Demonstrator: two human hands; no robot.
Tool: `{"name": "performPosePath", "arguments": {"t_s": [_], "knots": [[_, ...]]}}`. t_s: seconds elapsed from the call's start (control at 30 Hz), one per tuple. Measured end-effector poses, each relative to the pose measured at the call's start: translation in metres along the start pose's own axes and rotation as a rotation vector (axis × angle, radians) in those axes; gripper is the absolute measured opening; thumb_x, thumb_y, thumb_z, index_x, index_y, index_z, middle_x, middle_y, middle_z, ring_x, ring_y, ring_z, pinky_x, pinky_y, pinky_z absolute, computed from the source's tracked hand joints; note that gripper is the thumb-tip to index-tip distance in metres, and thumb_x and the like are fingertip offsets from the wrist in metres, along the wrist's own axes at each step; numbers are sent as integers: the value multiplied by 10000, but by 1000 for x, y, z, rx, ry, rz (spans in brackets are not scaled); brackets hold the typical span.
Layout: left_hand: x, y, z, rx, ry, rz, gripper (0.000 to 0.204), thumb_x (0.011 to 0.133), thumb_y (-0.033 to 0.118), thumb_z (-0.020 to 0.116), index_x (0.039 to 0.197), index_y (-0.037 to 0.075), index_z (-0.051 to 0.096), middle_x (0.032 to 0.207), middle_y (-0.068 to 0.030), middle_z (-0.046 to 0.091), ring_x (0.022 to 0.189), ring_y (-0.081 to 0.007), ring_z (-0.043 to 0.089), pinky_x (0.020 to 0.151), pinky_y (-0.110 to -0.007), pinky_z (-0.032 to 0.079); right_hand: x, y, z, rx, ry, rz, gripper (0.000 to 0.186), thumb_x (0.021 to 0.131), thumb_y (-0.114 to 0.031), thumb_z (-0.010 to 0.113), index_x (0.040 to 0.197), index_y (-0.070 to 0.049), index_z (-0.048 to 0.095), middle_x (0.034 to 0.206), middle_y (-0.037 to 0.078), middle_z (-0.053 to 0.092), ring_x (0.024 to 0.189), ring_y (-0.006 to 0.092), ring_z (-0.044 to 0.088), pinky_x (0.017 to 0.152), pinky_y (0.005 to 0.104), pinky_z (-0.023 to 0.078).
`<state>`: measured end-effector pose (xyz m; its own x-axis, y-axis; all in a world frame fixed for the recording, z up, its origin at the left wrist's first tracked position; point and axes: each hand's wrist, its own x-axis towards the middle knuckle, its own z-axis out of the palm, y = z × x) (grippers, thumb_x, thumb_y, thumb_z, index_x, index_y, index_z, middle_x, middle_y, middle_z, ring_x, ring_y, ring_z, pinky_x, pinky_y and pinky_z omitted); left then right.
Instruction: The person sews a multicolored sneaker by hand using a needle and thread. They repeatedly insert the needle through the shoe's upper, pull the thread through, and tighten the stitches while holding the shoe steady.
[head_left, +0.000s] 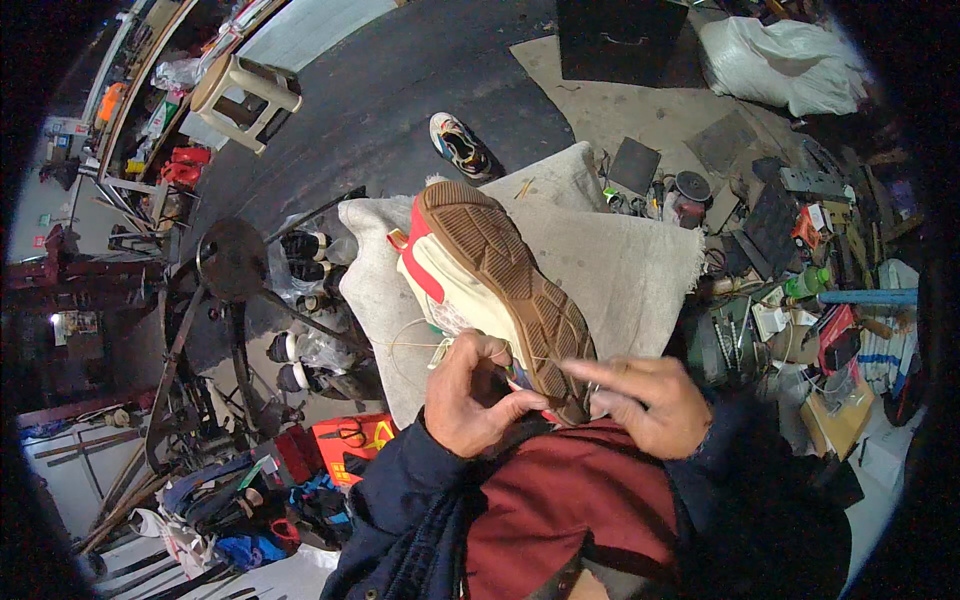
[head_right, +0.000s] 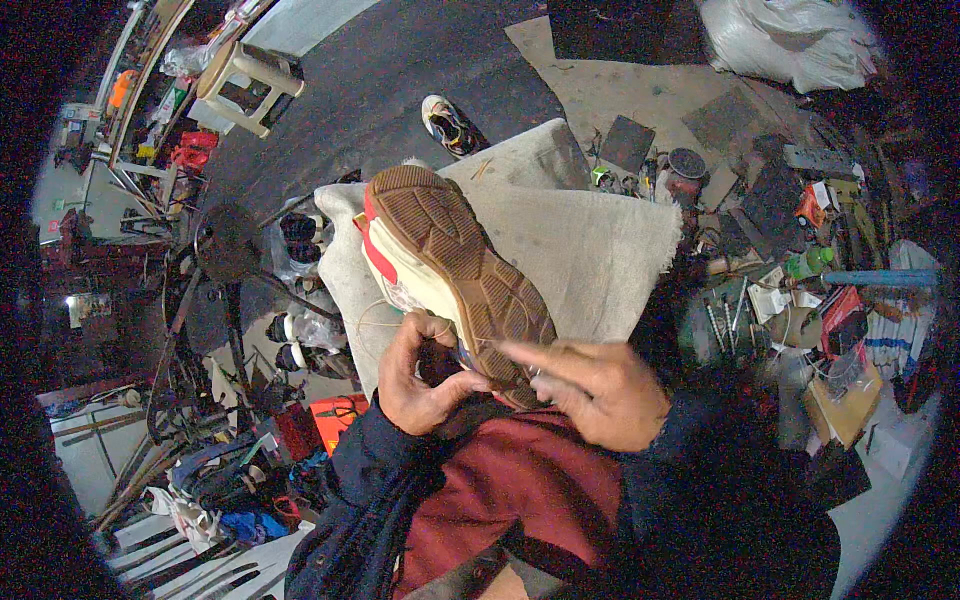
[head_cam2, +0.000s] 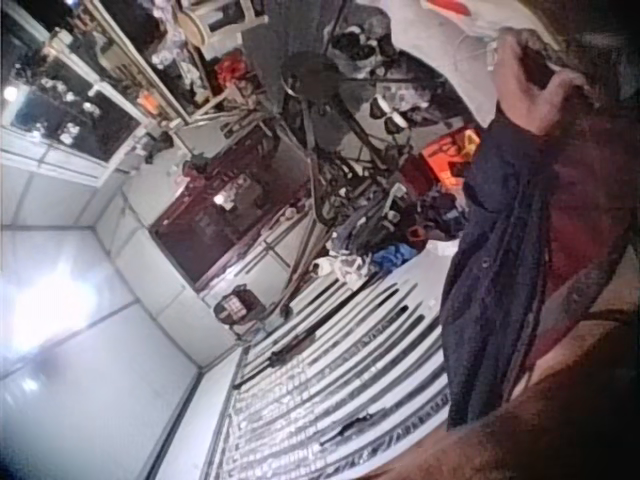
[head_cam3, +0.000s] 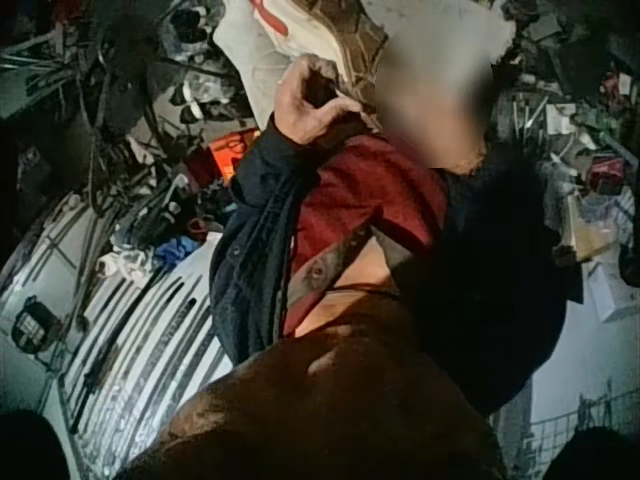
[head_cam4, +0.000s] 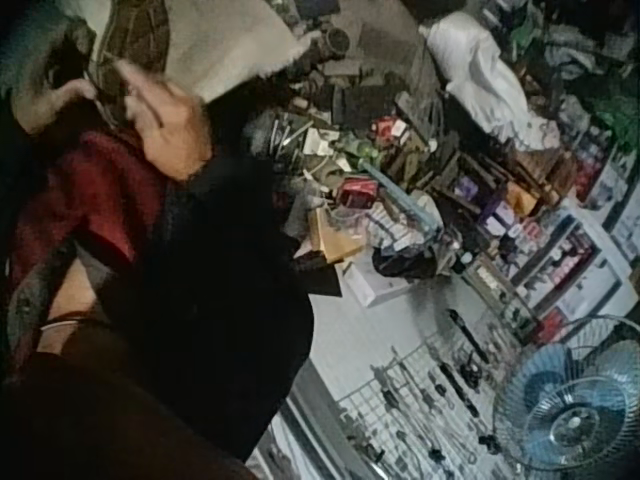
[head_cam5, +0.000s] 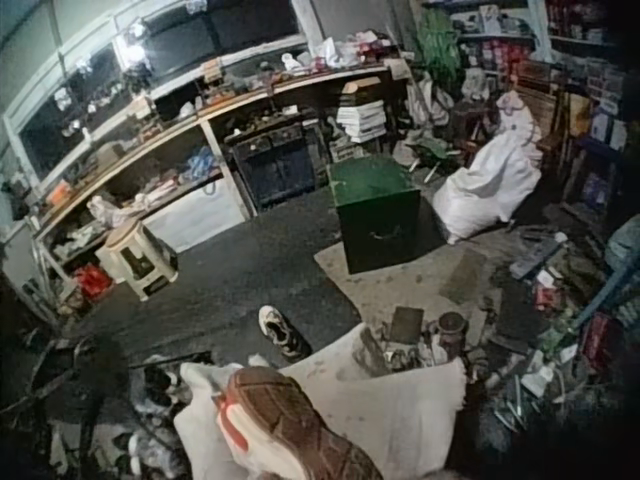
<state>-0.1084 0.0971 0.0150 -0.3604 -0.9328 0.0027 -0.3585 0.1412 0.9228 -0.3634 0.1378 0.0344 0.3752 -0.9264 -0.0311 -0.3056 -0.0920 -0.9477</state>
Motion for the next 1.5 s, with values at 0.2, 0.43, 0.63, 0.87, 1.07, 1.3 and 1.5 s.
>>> {"name": "performPosePath", "arguments": {"t_s": [0.2,0.43,0.63,0.87,1.07,1.3,1.5], "knots": [[8,7,-1,113,-18,5,552,667,342,930,908,40,535,777,-55,492,658,-167,469,609,-283,430,3,-9,1,85,-65,49,447,938,-36,582,1382,-89,588,837,151,641,705,255,639,687,356,521],[12,10,-3,158,-52,-37,563,657,385,924,893,53,536,707,-69,514,586,-194,498,562,-310,446,5,-11,-1,45,-121,80,442,943,-34,571,1383,-72,580,819,152,636,676,258,633,653,358,513],[19,9,-5,148,-69,10,538,665,390,917,875,66,542,675,-80,557,577,-232,568,558,-329,472,14,-14,-9,-69,-163,13,483,897,48,553,1371,-40,583,861,176,667,702,264,659,662,343,523],[33,19,-8,202,-138,73,483,691,396,885,851,75,561,660,-103,583,569,-315,603,526,-374,467,43,-30,-48,-281,-437,52,404,913,-24,552,1312,-23,618,806,255,658,708,368,673,641,376,524],[45,22,-7,215,-163,108,457,712,417,849,829,71,574,665,-115,602,601,-349,630,522,-420,468,69,-49,-62,-344,-485,44,328,921,-110,594,1242,-139,655,719,241,641,658,439,653,594,498,513],[53,11,-6,158,-151,143,474,695,407,876,776,76,547,624,-106,563,541,-316,585,501,-388,448,92,-55,-61,-251,-550,251,242,911,-84,609,1125,-113,717,744,217,666,659,419,658,607,452,525],[52,0,-4,123,-87,189,474,697,386,885,746,79,527,609,-106,549,516,-304,564,491,-372,441,96,-61,-51,-248,-513,201,286,875,-43,623,1136,-116,712,823,198,692,754,388,690,657,408,541]]}}
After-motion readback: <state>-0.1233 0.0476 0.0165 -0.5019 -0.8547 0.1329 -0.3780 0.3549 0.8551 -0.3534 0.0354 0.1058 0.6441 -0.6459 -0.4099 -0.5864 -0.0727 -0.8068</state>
